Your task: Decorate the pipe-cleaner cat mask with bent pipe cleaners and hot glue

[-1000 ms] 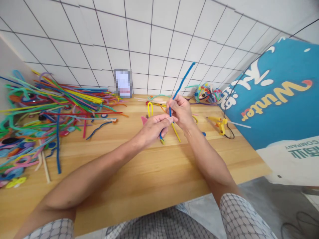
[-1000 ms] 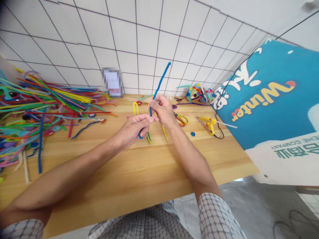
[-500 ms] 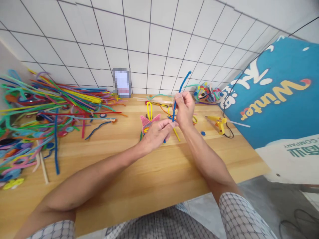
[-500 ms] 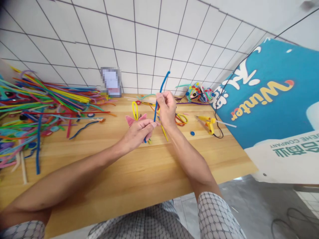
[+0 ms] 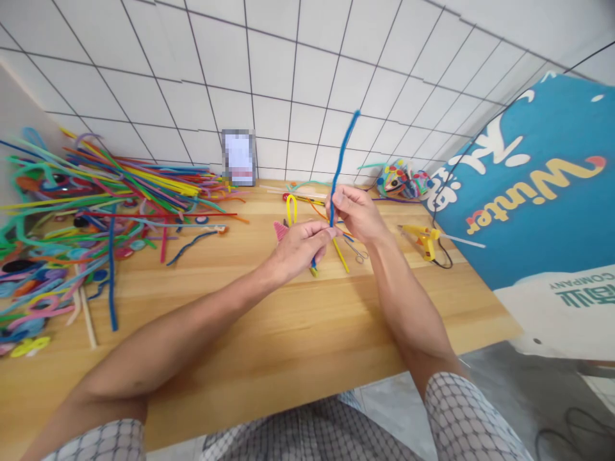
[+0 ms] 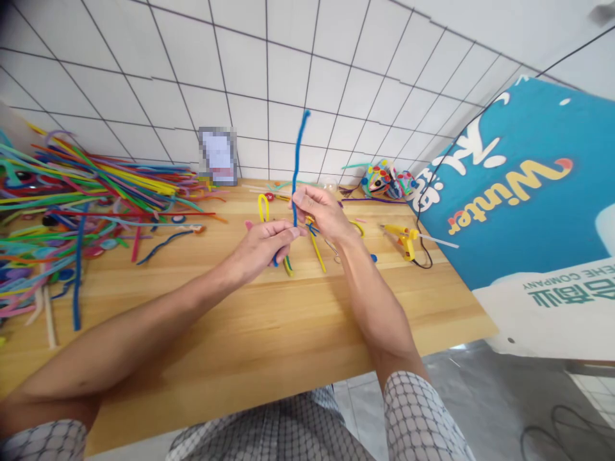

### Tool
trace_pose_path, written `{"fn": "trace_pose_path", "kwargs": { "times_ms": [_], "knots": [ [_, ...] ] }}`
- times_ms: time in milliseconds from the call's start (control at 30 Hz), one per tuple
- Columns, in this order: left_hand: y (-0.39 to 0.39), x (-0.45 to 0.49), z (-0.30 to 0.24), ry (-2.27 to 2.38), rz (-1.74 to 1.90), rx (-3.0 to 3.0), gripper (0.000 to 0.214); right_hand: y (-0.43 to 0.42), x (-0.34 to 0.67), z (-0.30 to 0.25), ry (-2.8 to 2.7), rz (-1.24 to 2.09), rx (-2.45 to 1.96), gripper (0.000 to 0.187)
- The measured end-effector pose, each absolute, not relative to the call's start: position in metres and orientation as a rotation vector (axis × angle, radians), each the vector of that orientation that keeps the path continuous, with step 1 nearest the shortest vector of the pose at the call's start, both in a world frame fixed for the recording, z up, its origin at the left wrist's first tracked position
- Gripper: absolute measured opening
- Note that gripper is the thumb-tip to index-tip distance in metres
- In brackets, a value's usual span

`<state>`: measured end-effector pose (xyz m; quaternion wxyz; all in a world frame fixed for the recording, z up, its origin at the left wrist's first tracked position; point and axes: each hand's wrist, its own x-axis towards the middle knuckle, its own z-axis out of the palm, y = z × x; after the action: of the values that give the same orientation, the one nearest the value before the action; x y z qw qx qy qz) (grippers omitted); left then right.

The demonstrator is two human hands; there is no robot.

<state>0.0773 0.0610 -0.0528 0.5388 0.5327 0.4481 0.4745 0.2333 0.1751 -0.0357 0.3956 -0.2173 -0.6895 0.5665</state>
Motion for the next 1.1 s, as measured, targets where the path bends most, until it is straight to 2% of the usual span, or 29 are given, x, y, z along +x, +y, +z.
{"fn": "trace_pose_path", "kwargs": {
  "times_ms": [667, 800, 967, 1100],
  "knots": [
    [0.064, 0.072, -0.058, 1.195, 1.223, 1.413, 0.038, 0.169, 0.217, -0.041, -1.579, 1.345, -0.581, 0.072],
    [0.065, 0.073, -0.051, 1.072, 1.244, 1.169, 0.031, 0.171, 0.224, -0.034, -1.473, 1.303, -0.591, 0.071],
    [0.069, 0.075, -0.050, 0.894, 1.247, 0.920, 0.008, 0.174, 0.233, -0.026, -1.457, 1.288, -0.594, 0.068],
    [0.068, 0.075, -0.055, 0.885, 1.213, 0.988, 0.017, 0.176, 0.234, -0.026, -1.425, 1.265, -0.560, 0.067]
  ]
}}
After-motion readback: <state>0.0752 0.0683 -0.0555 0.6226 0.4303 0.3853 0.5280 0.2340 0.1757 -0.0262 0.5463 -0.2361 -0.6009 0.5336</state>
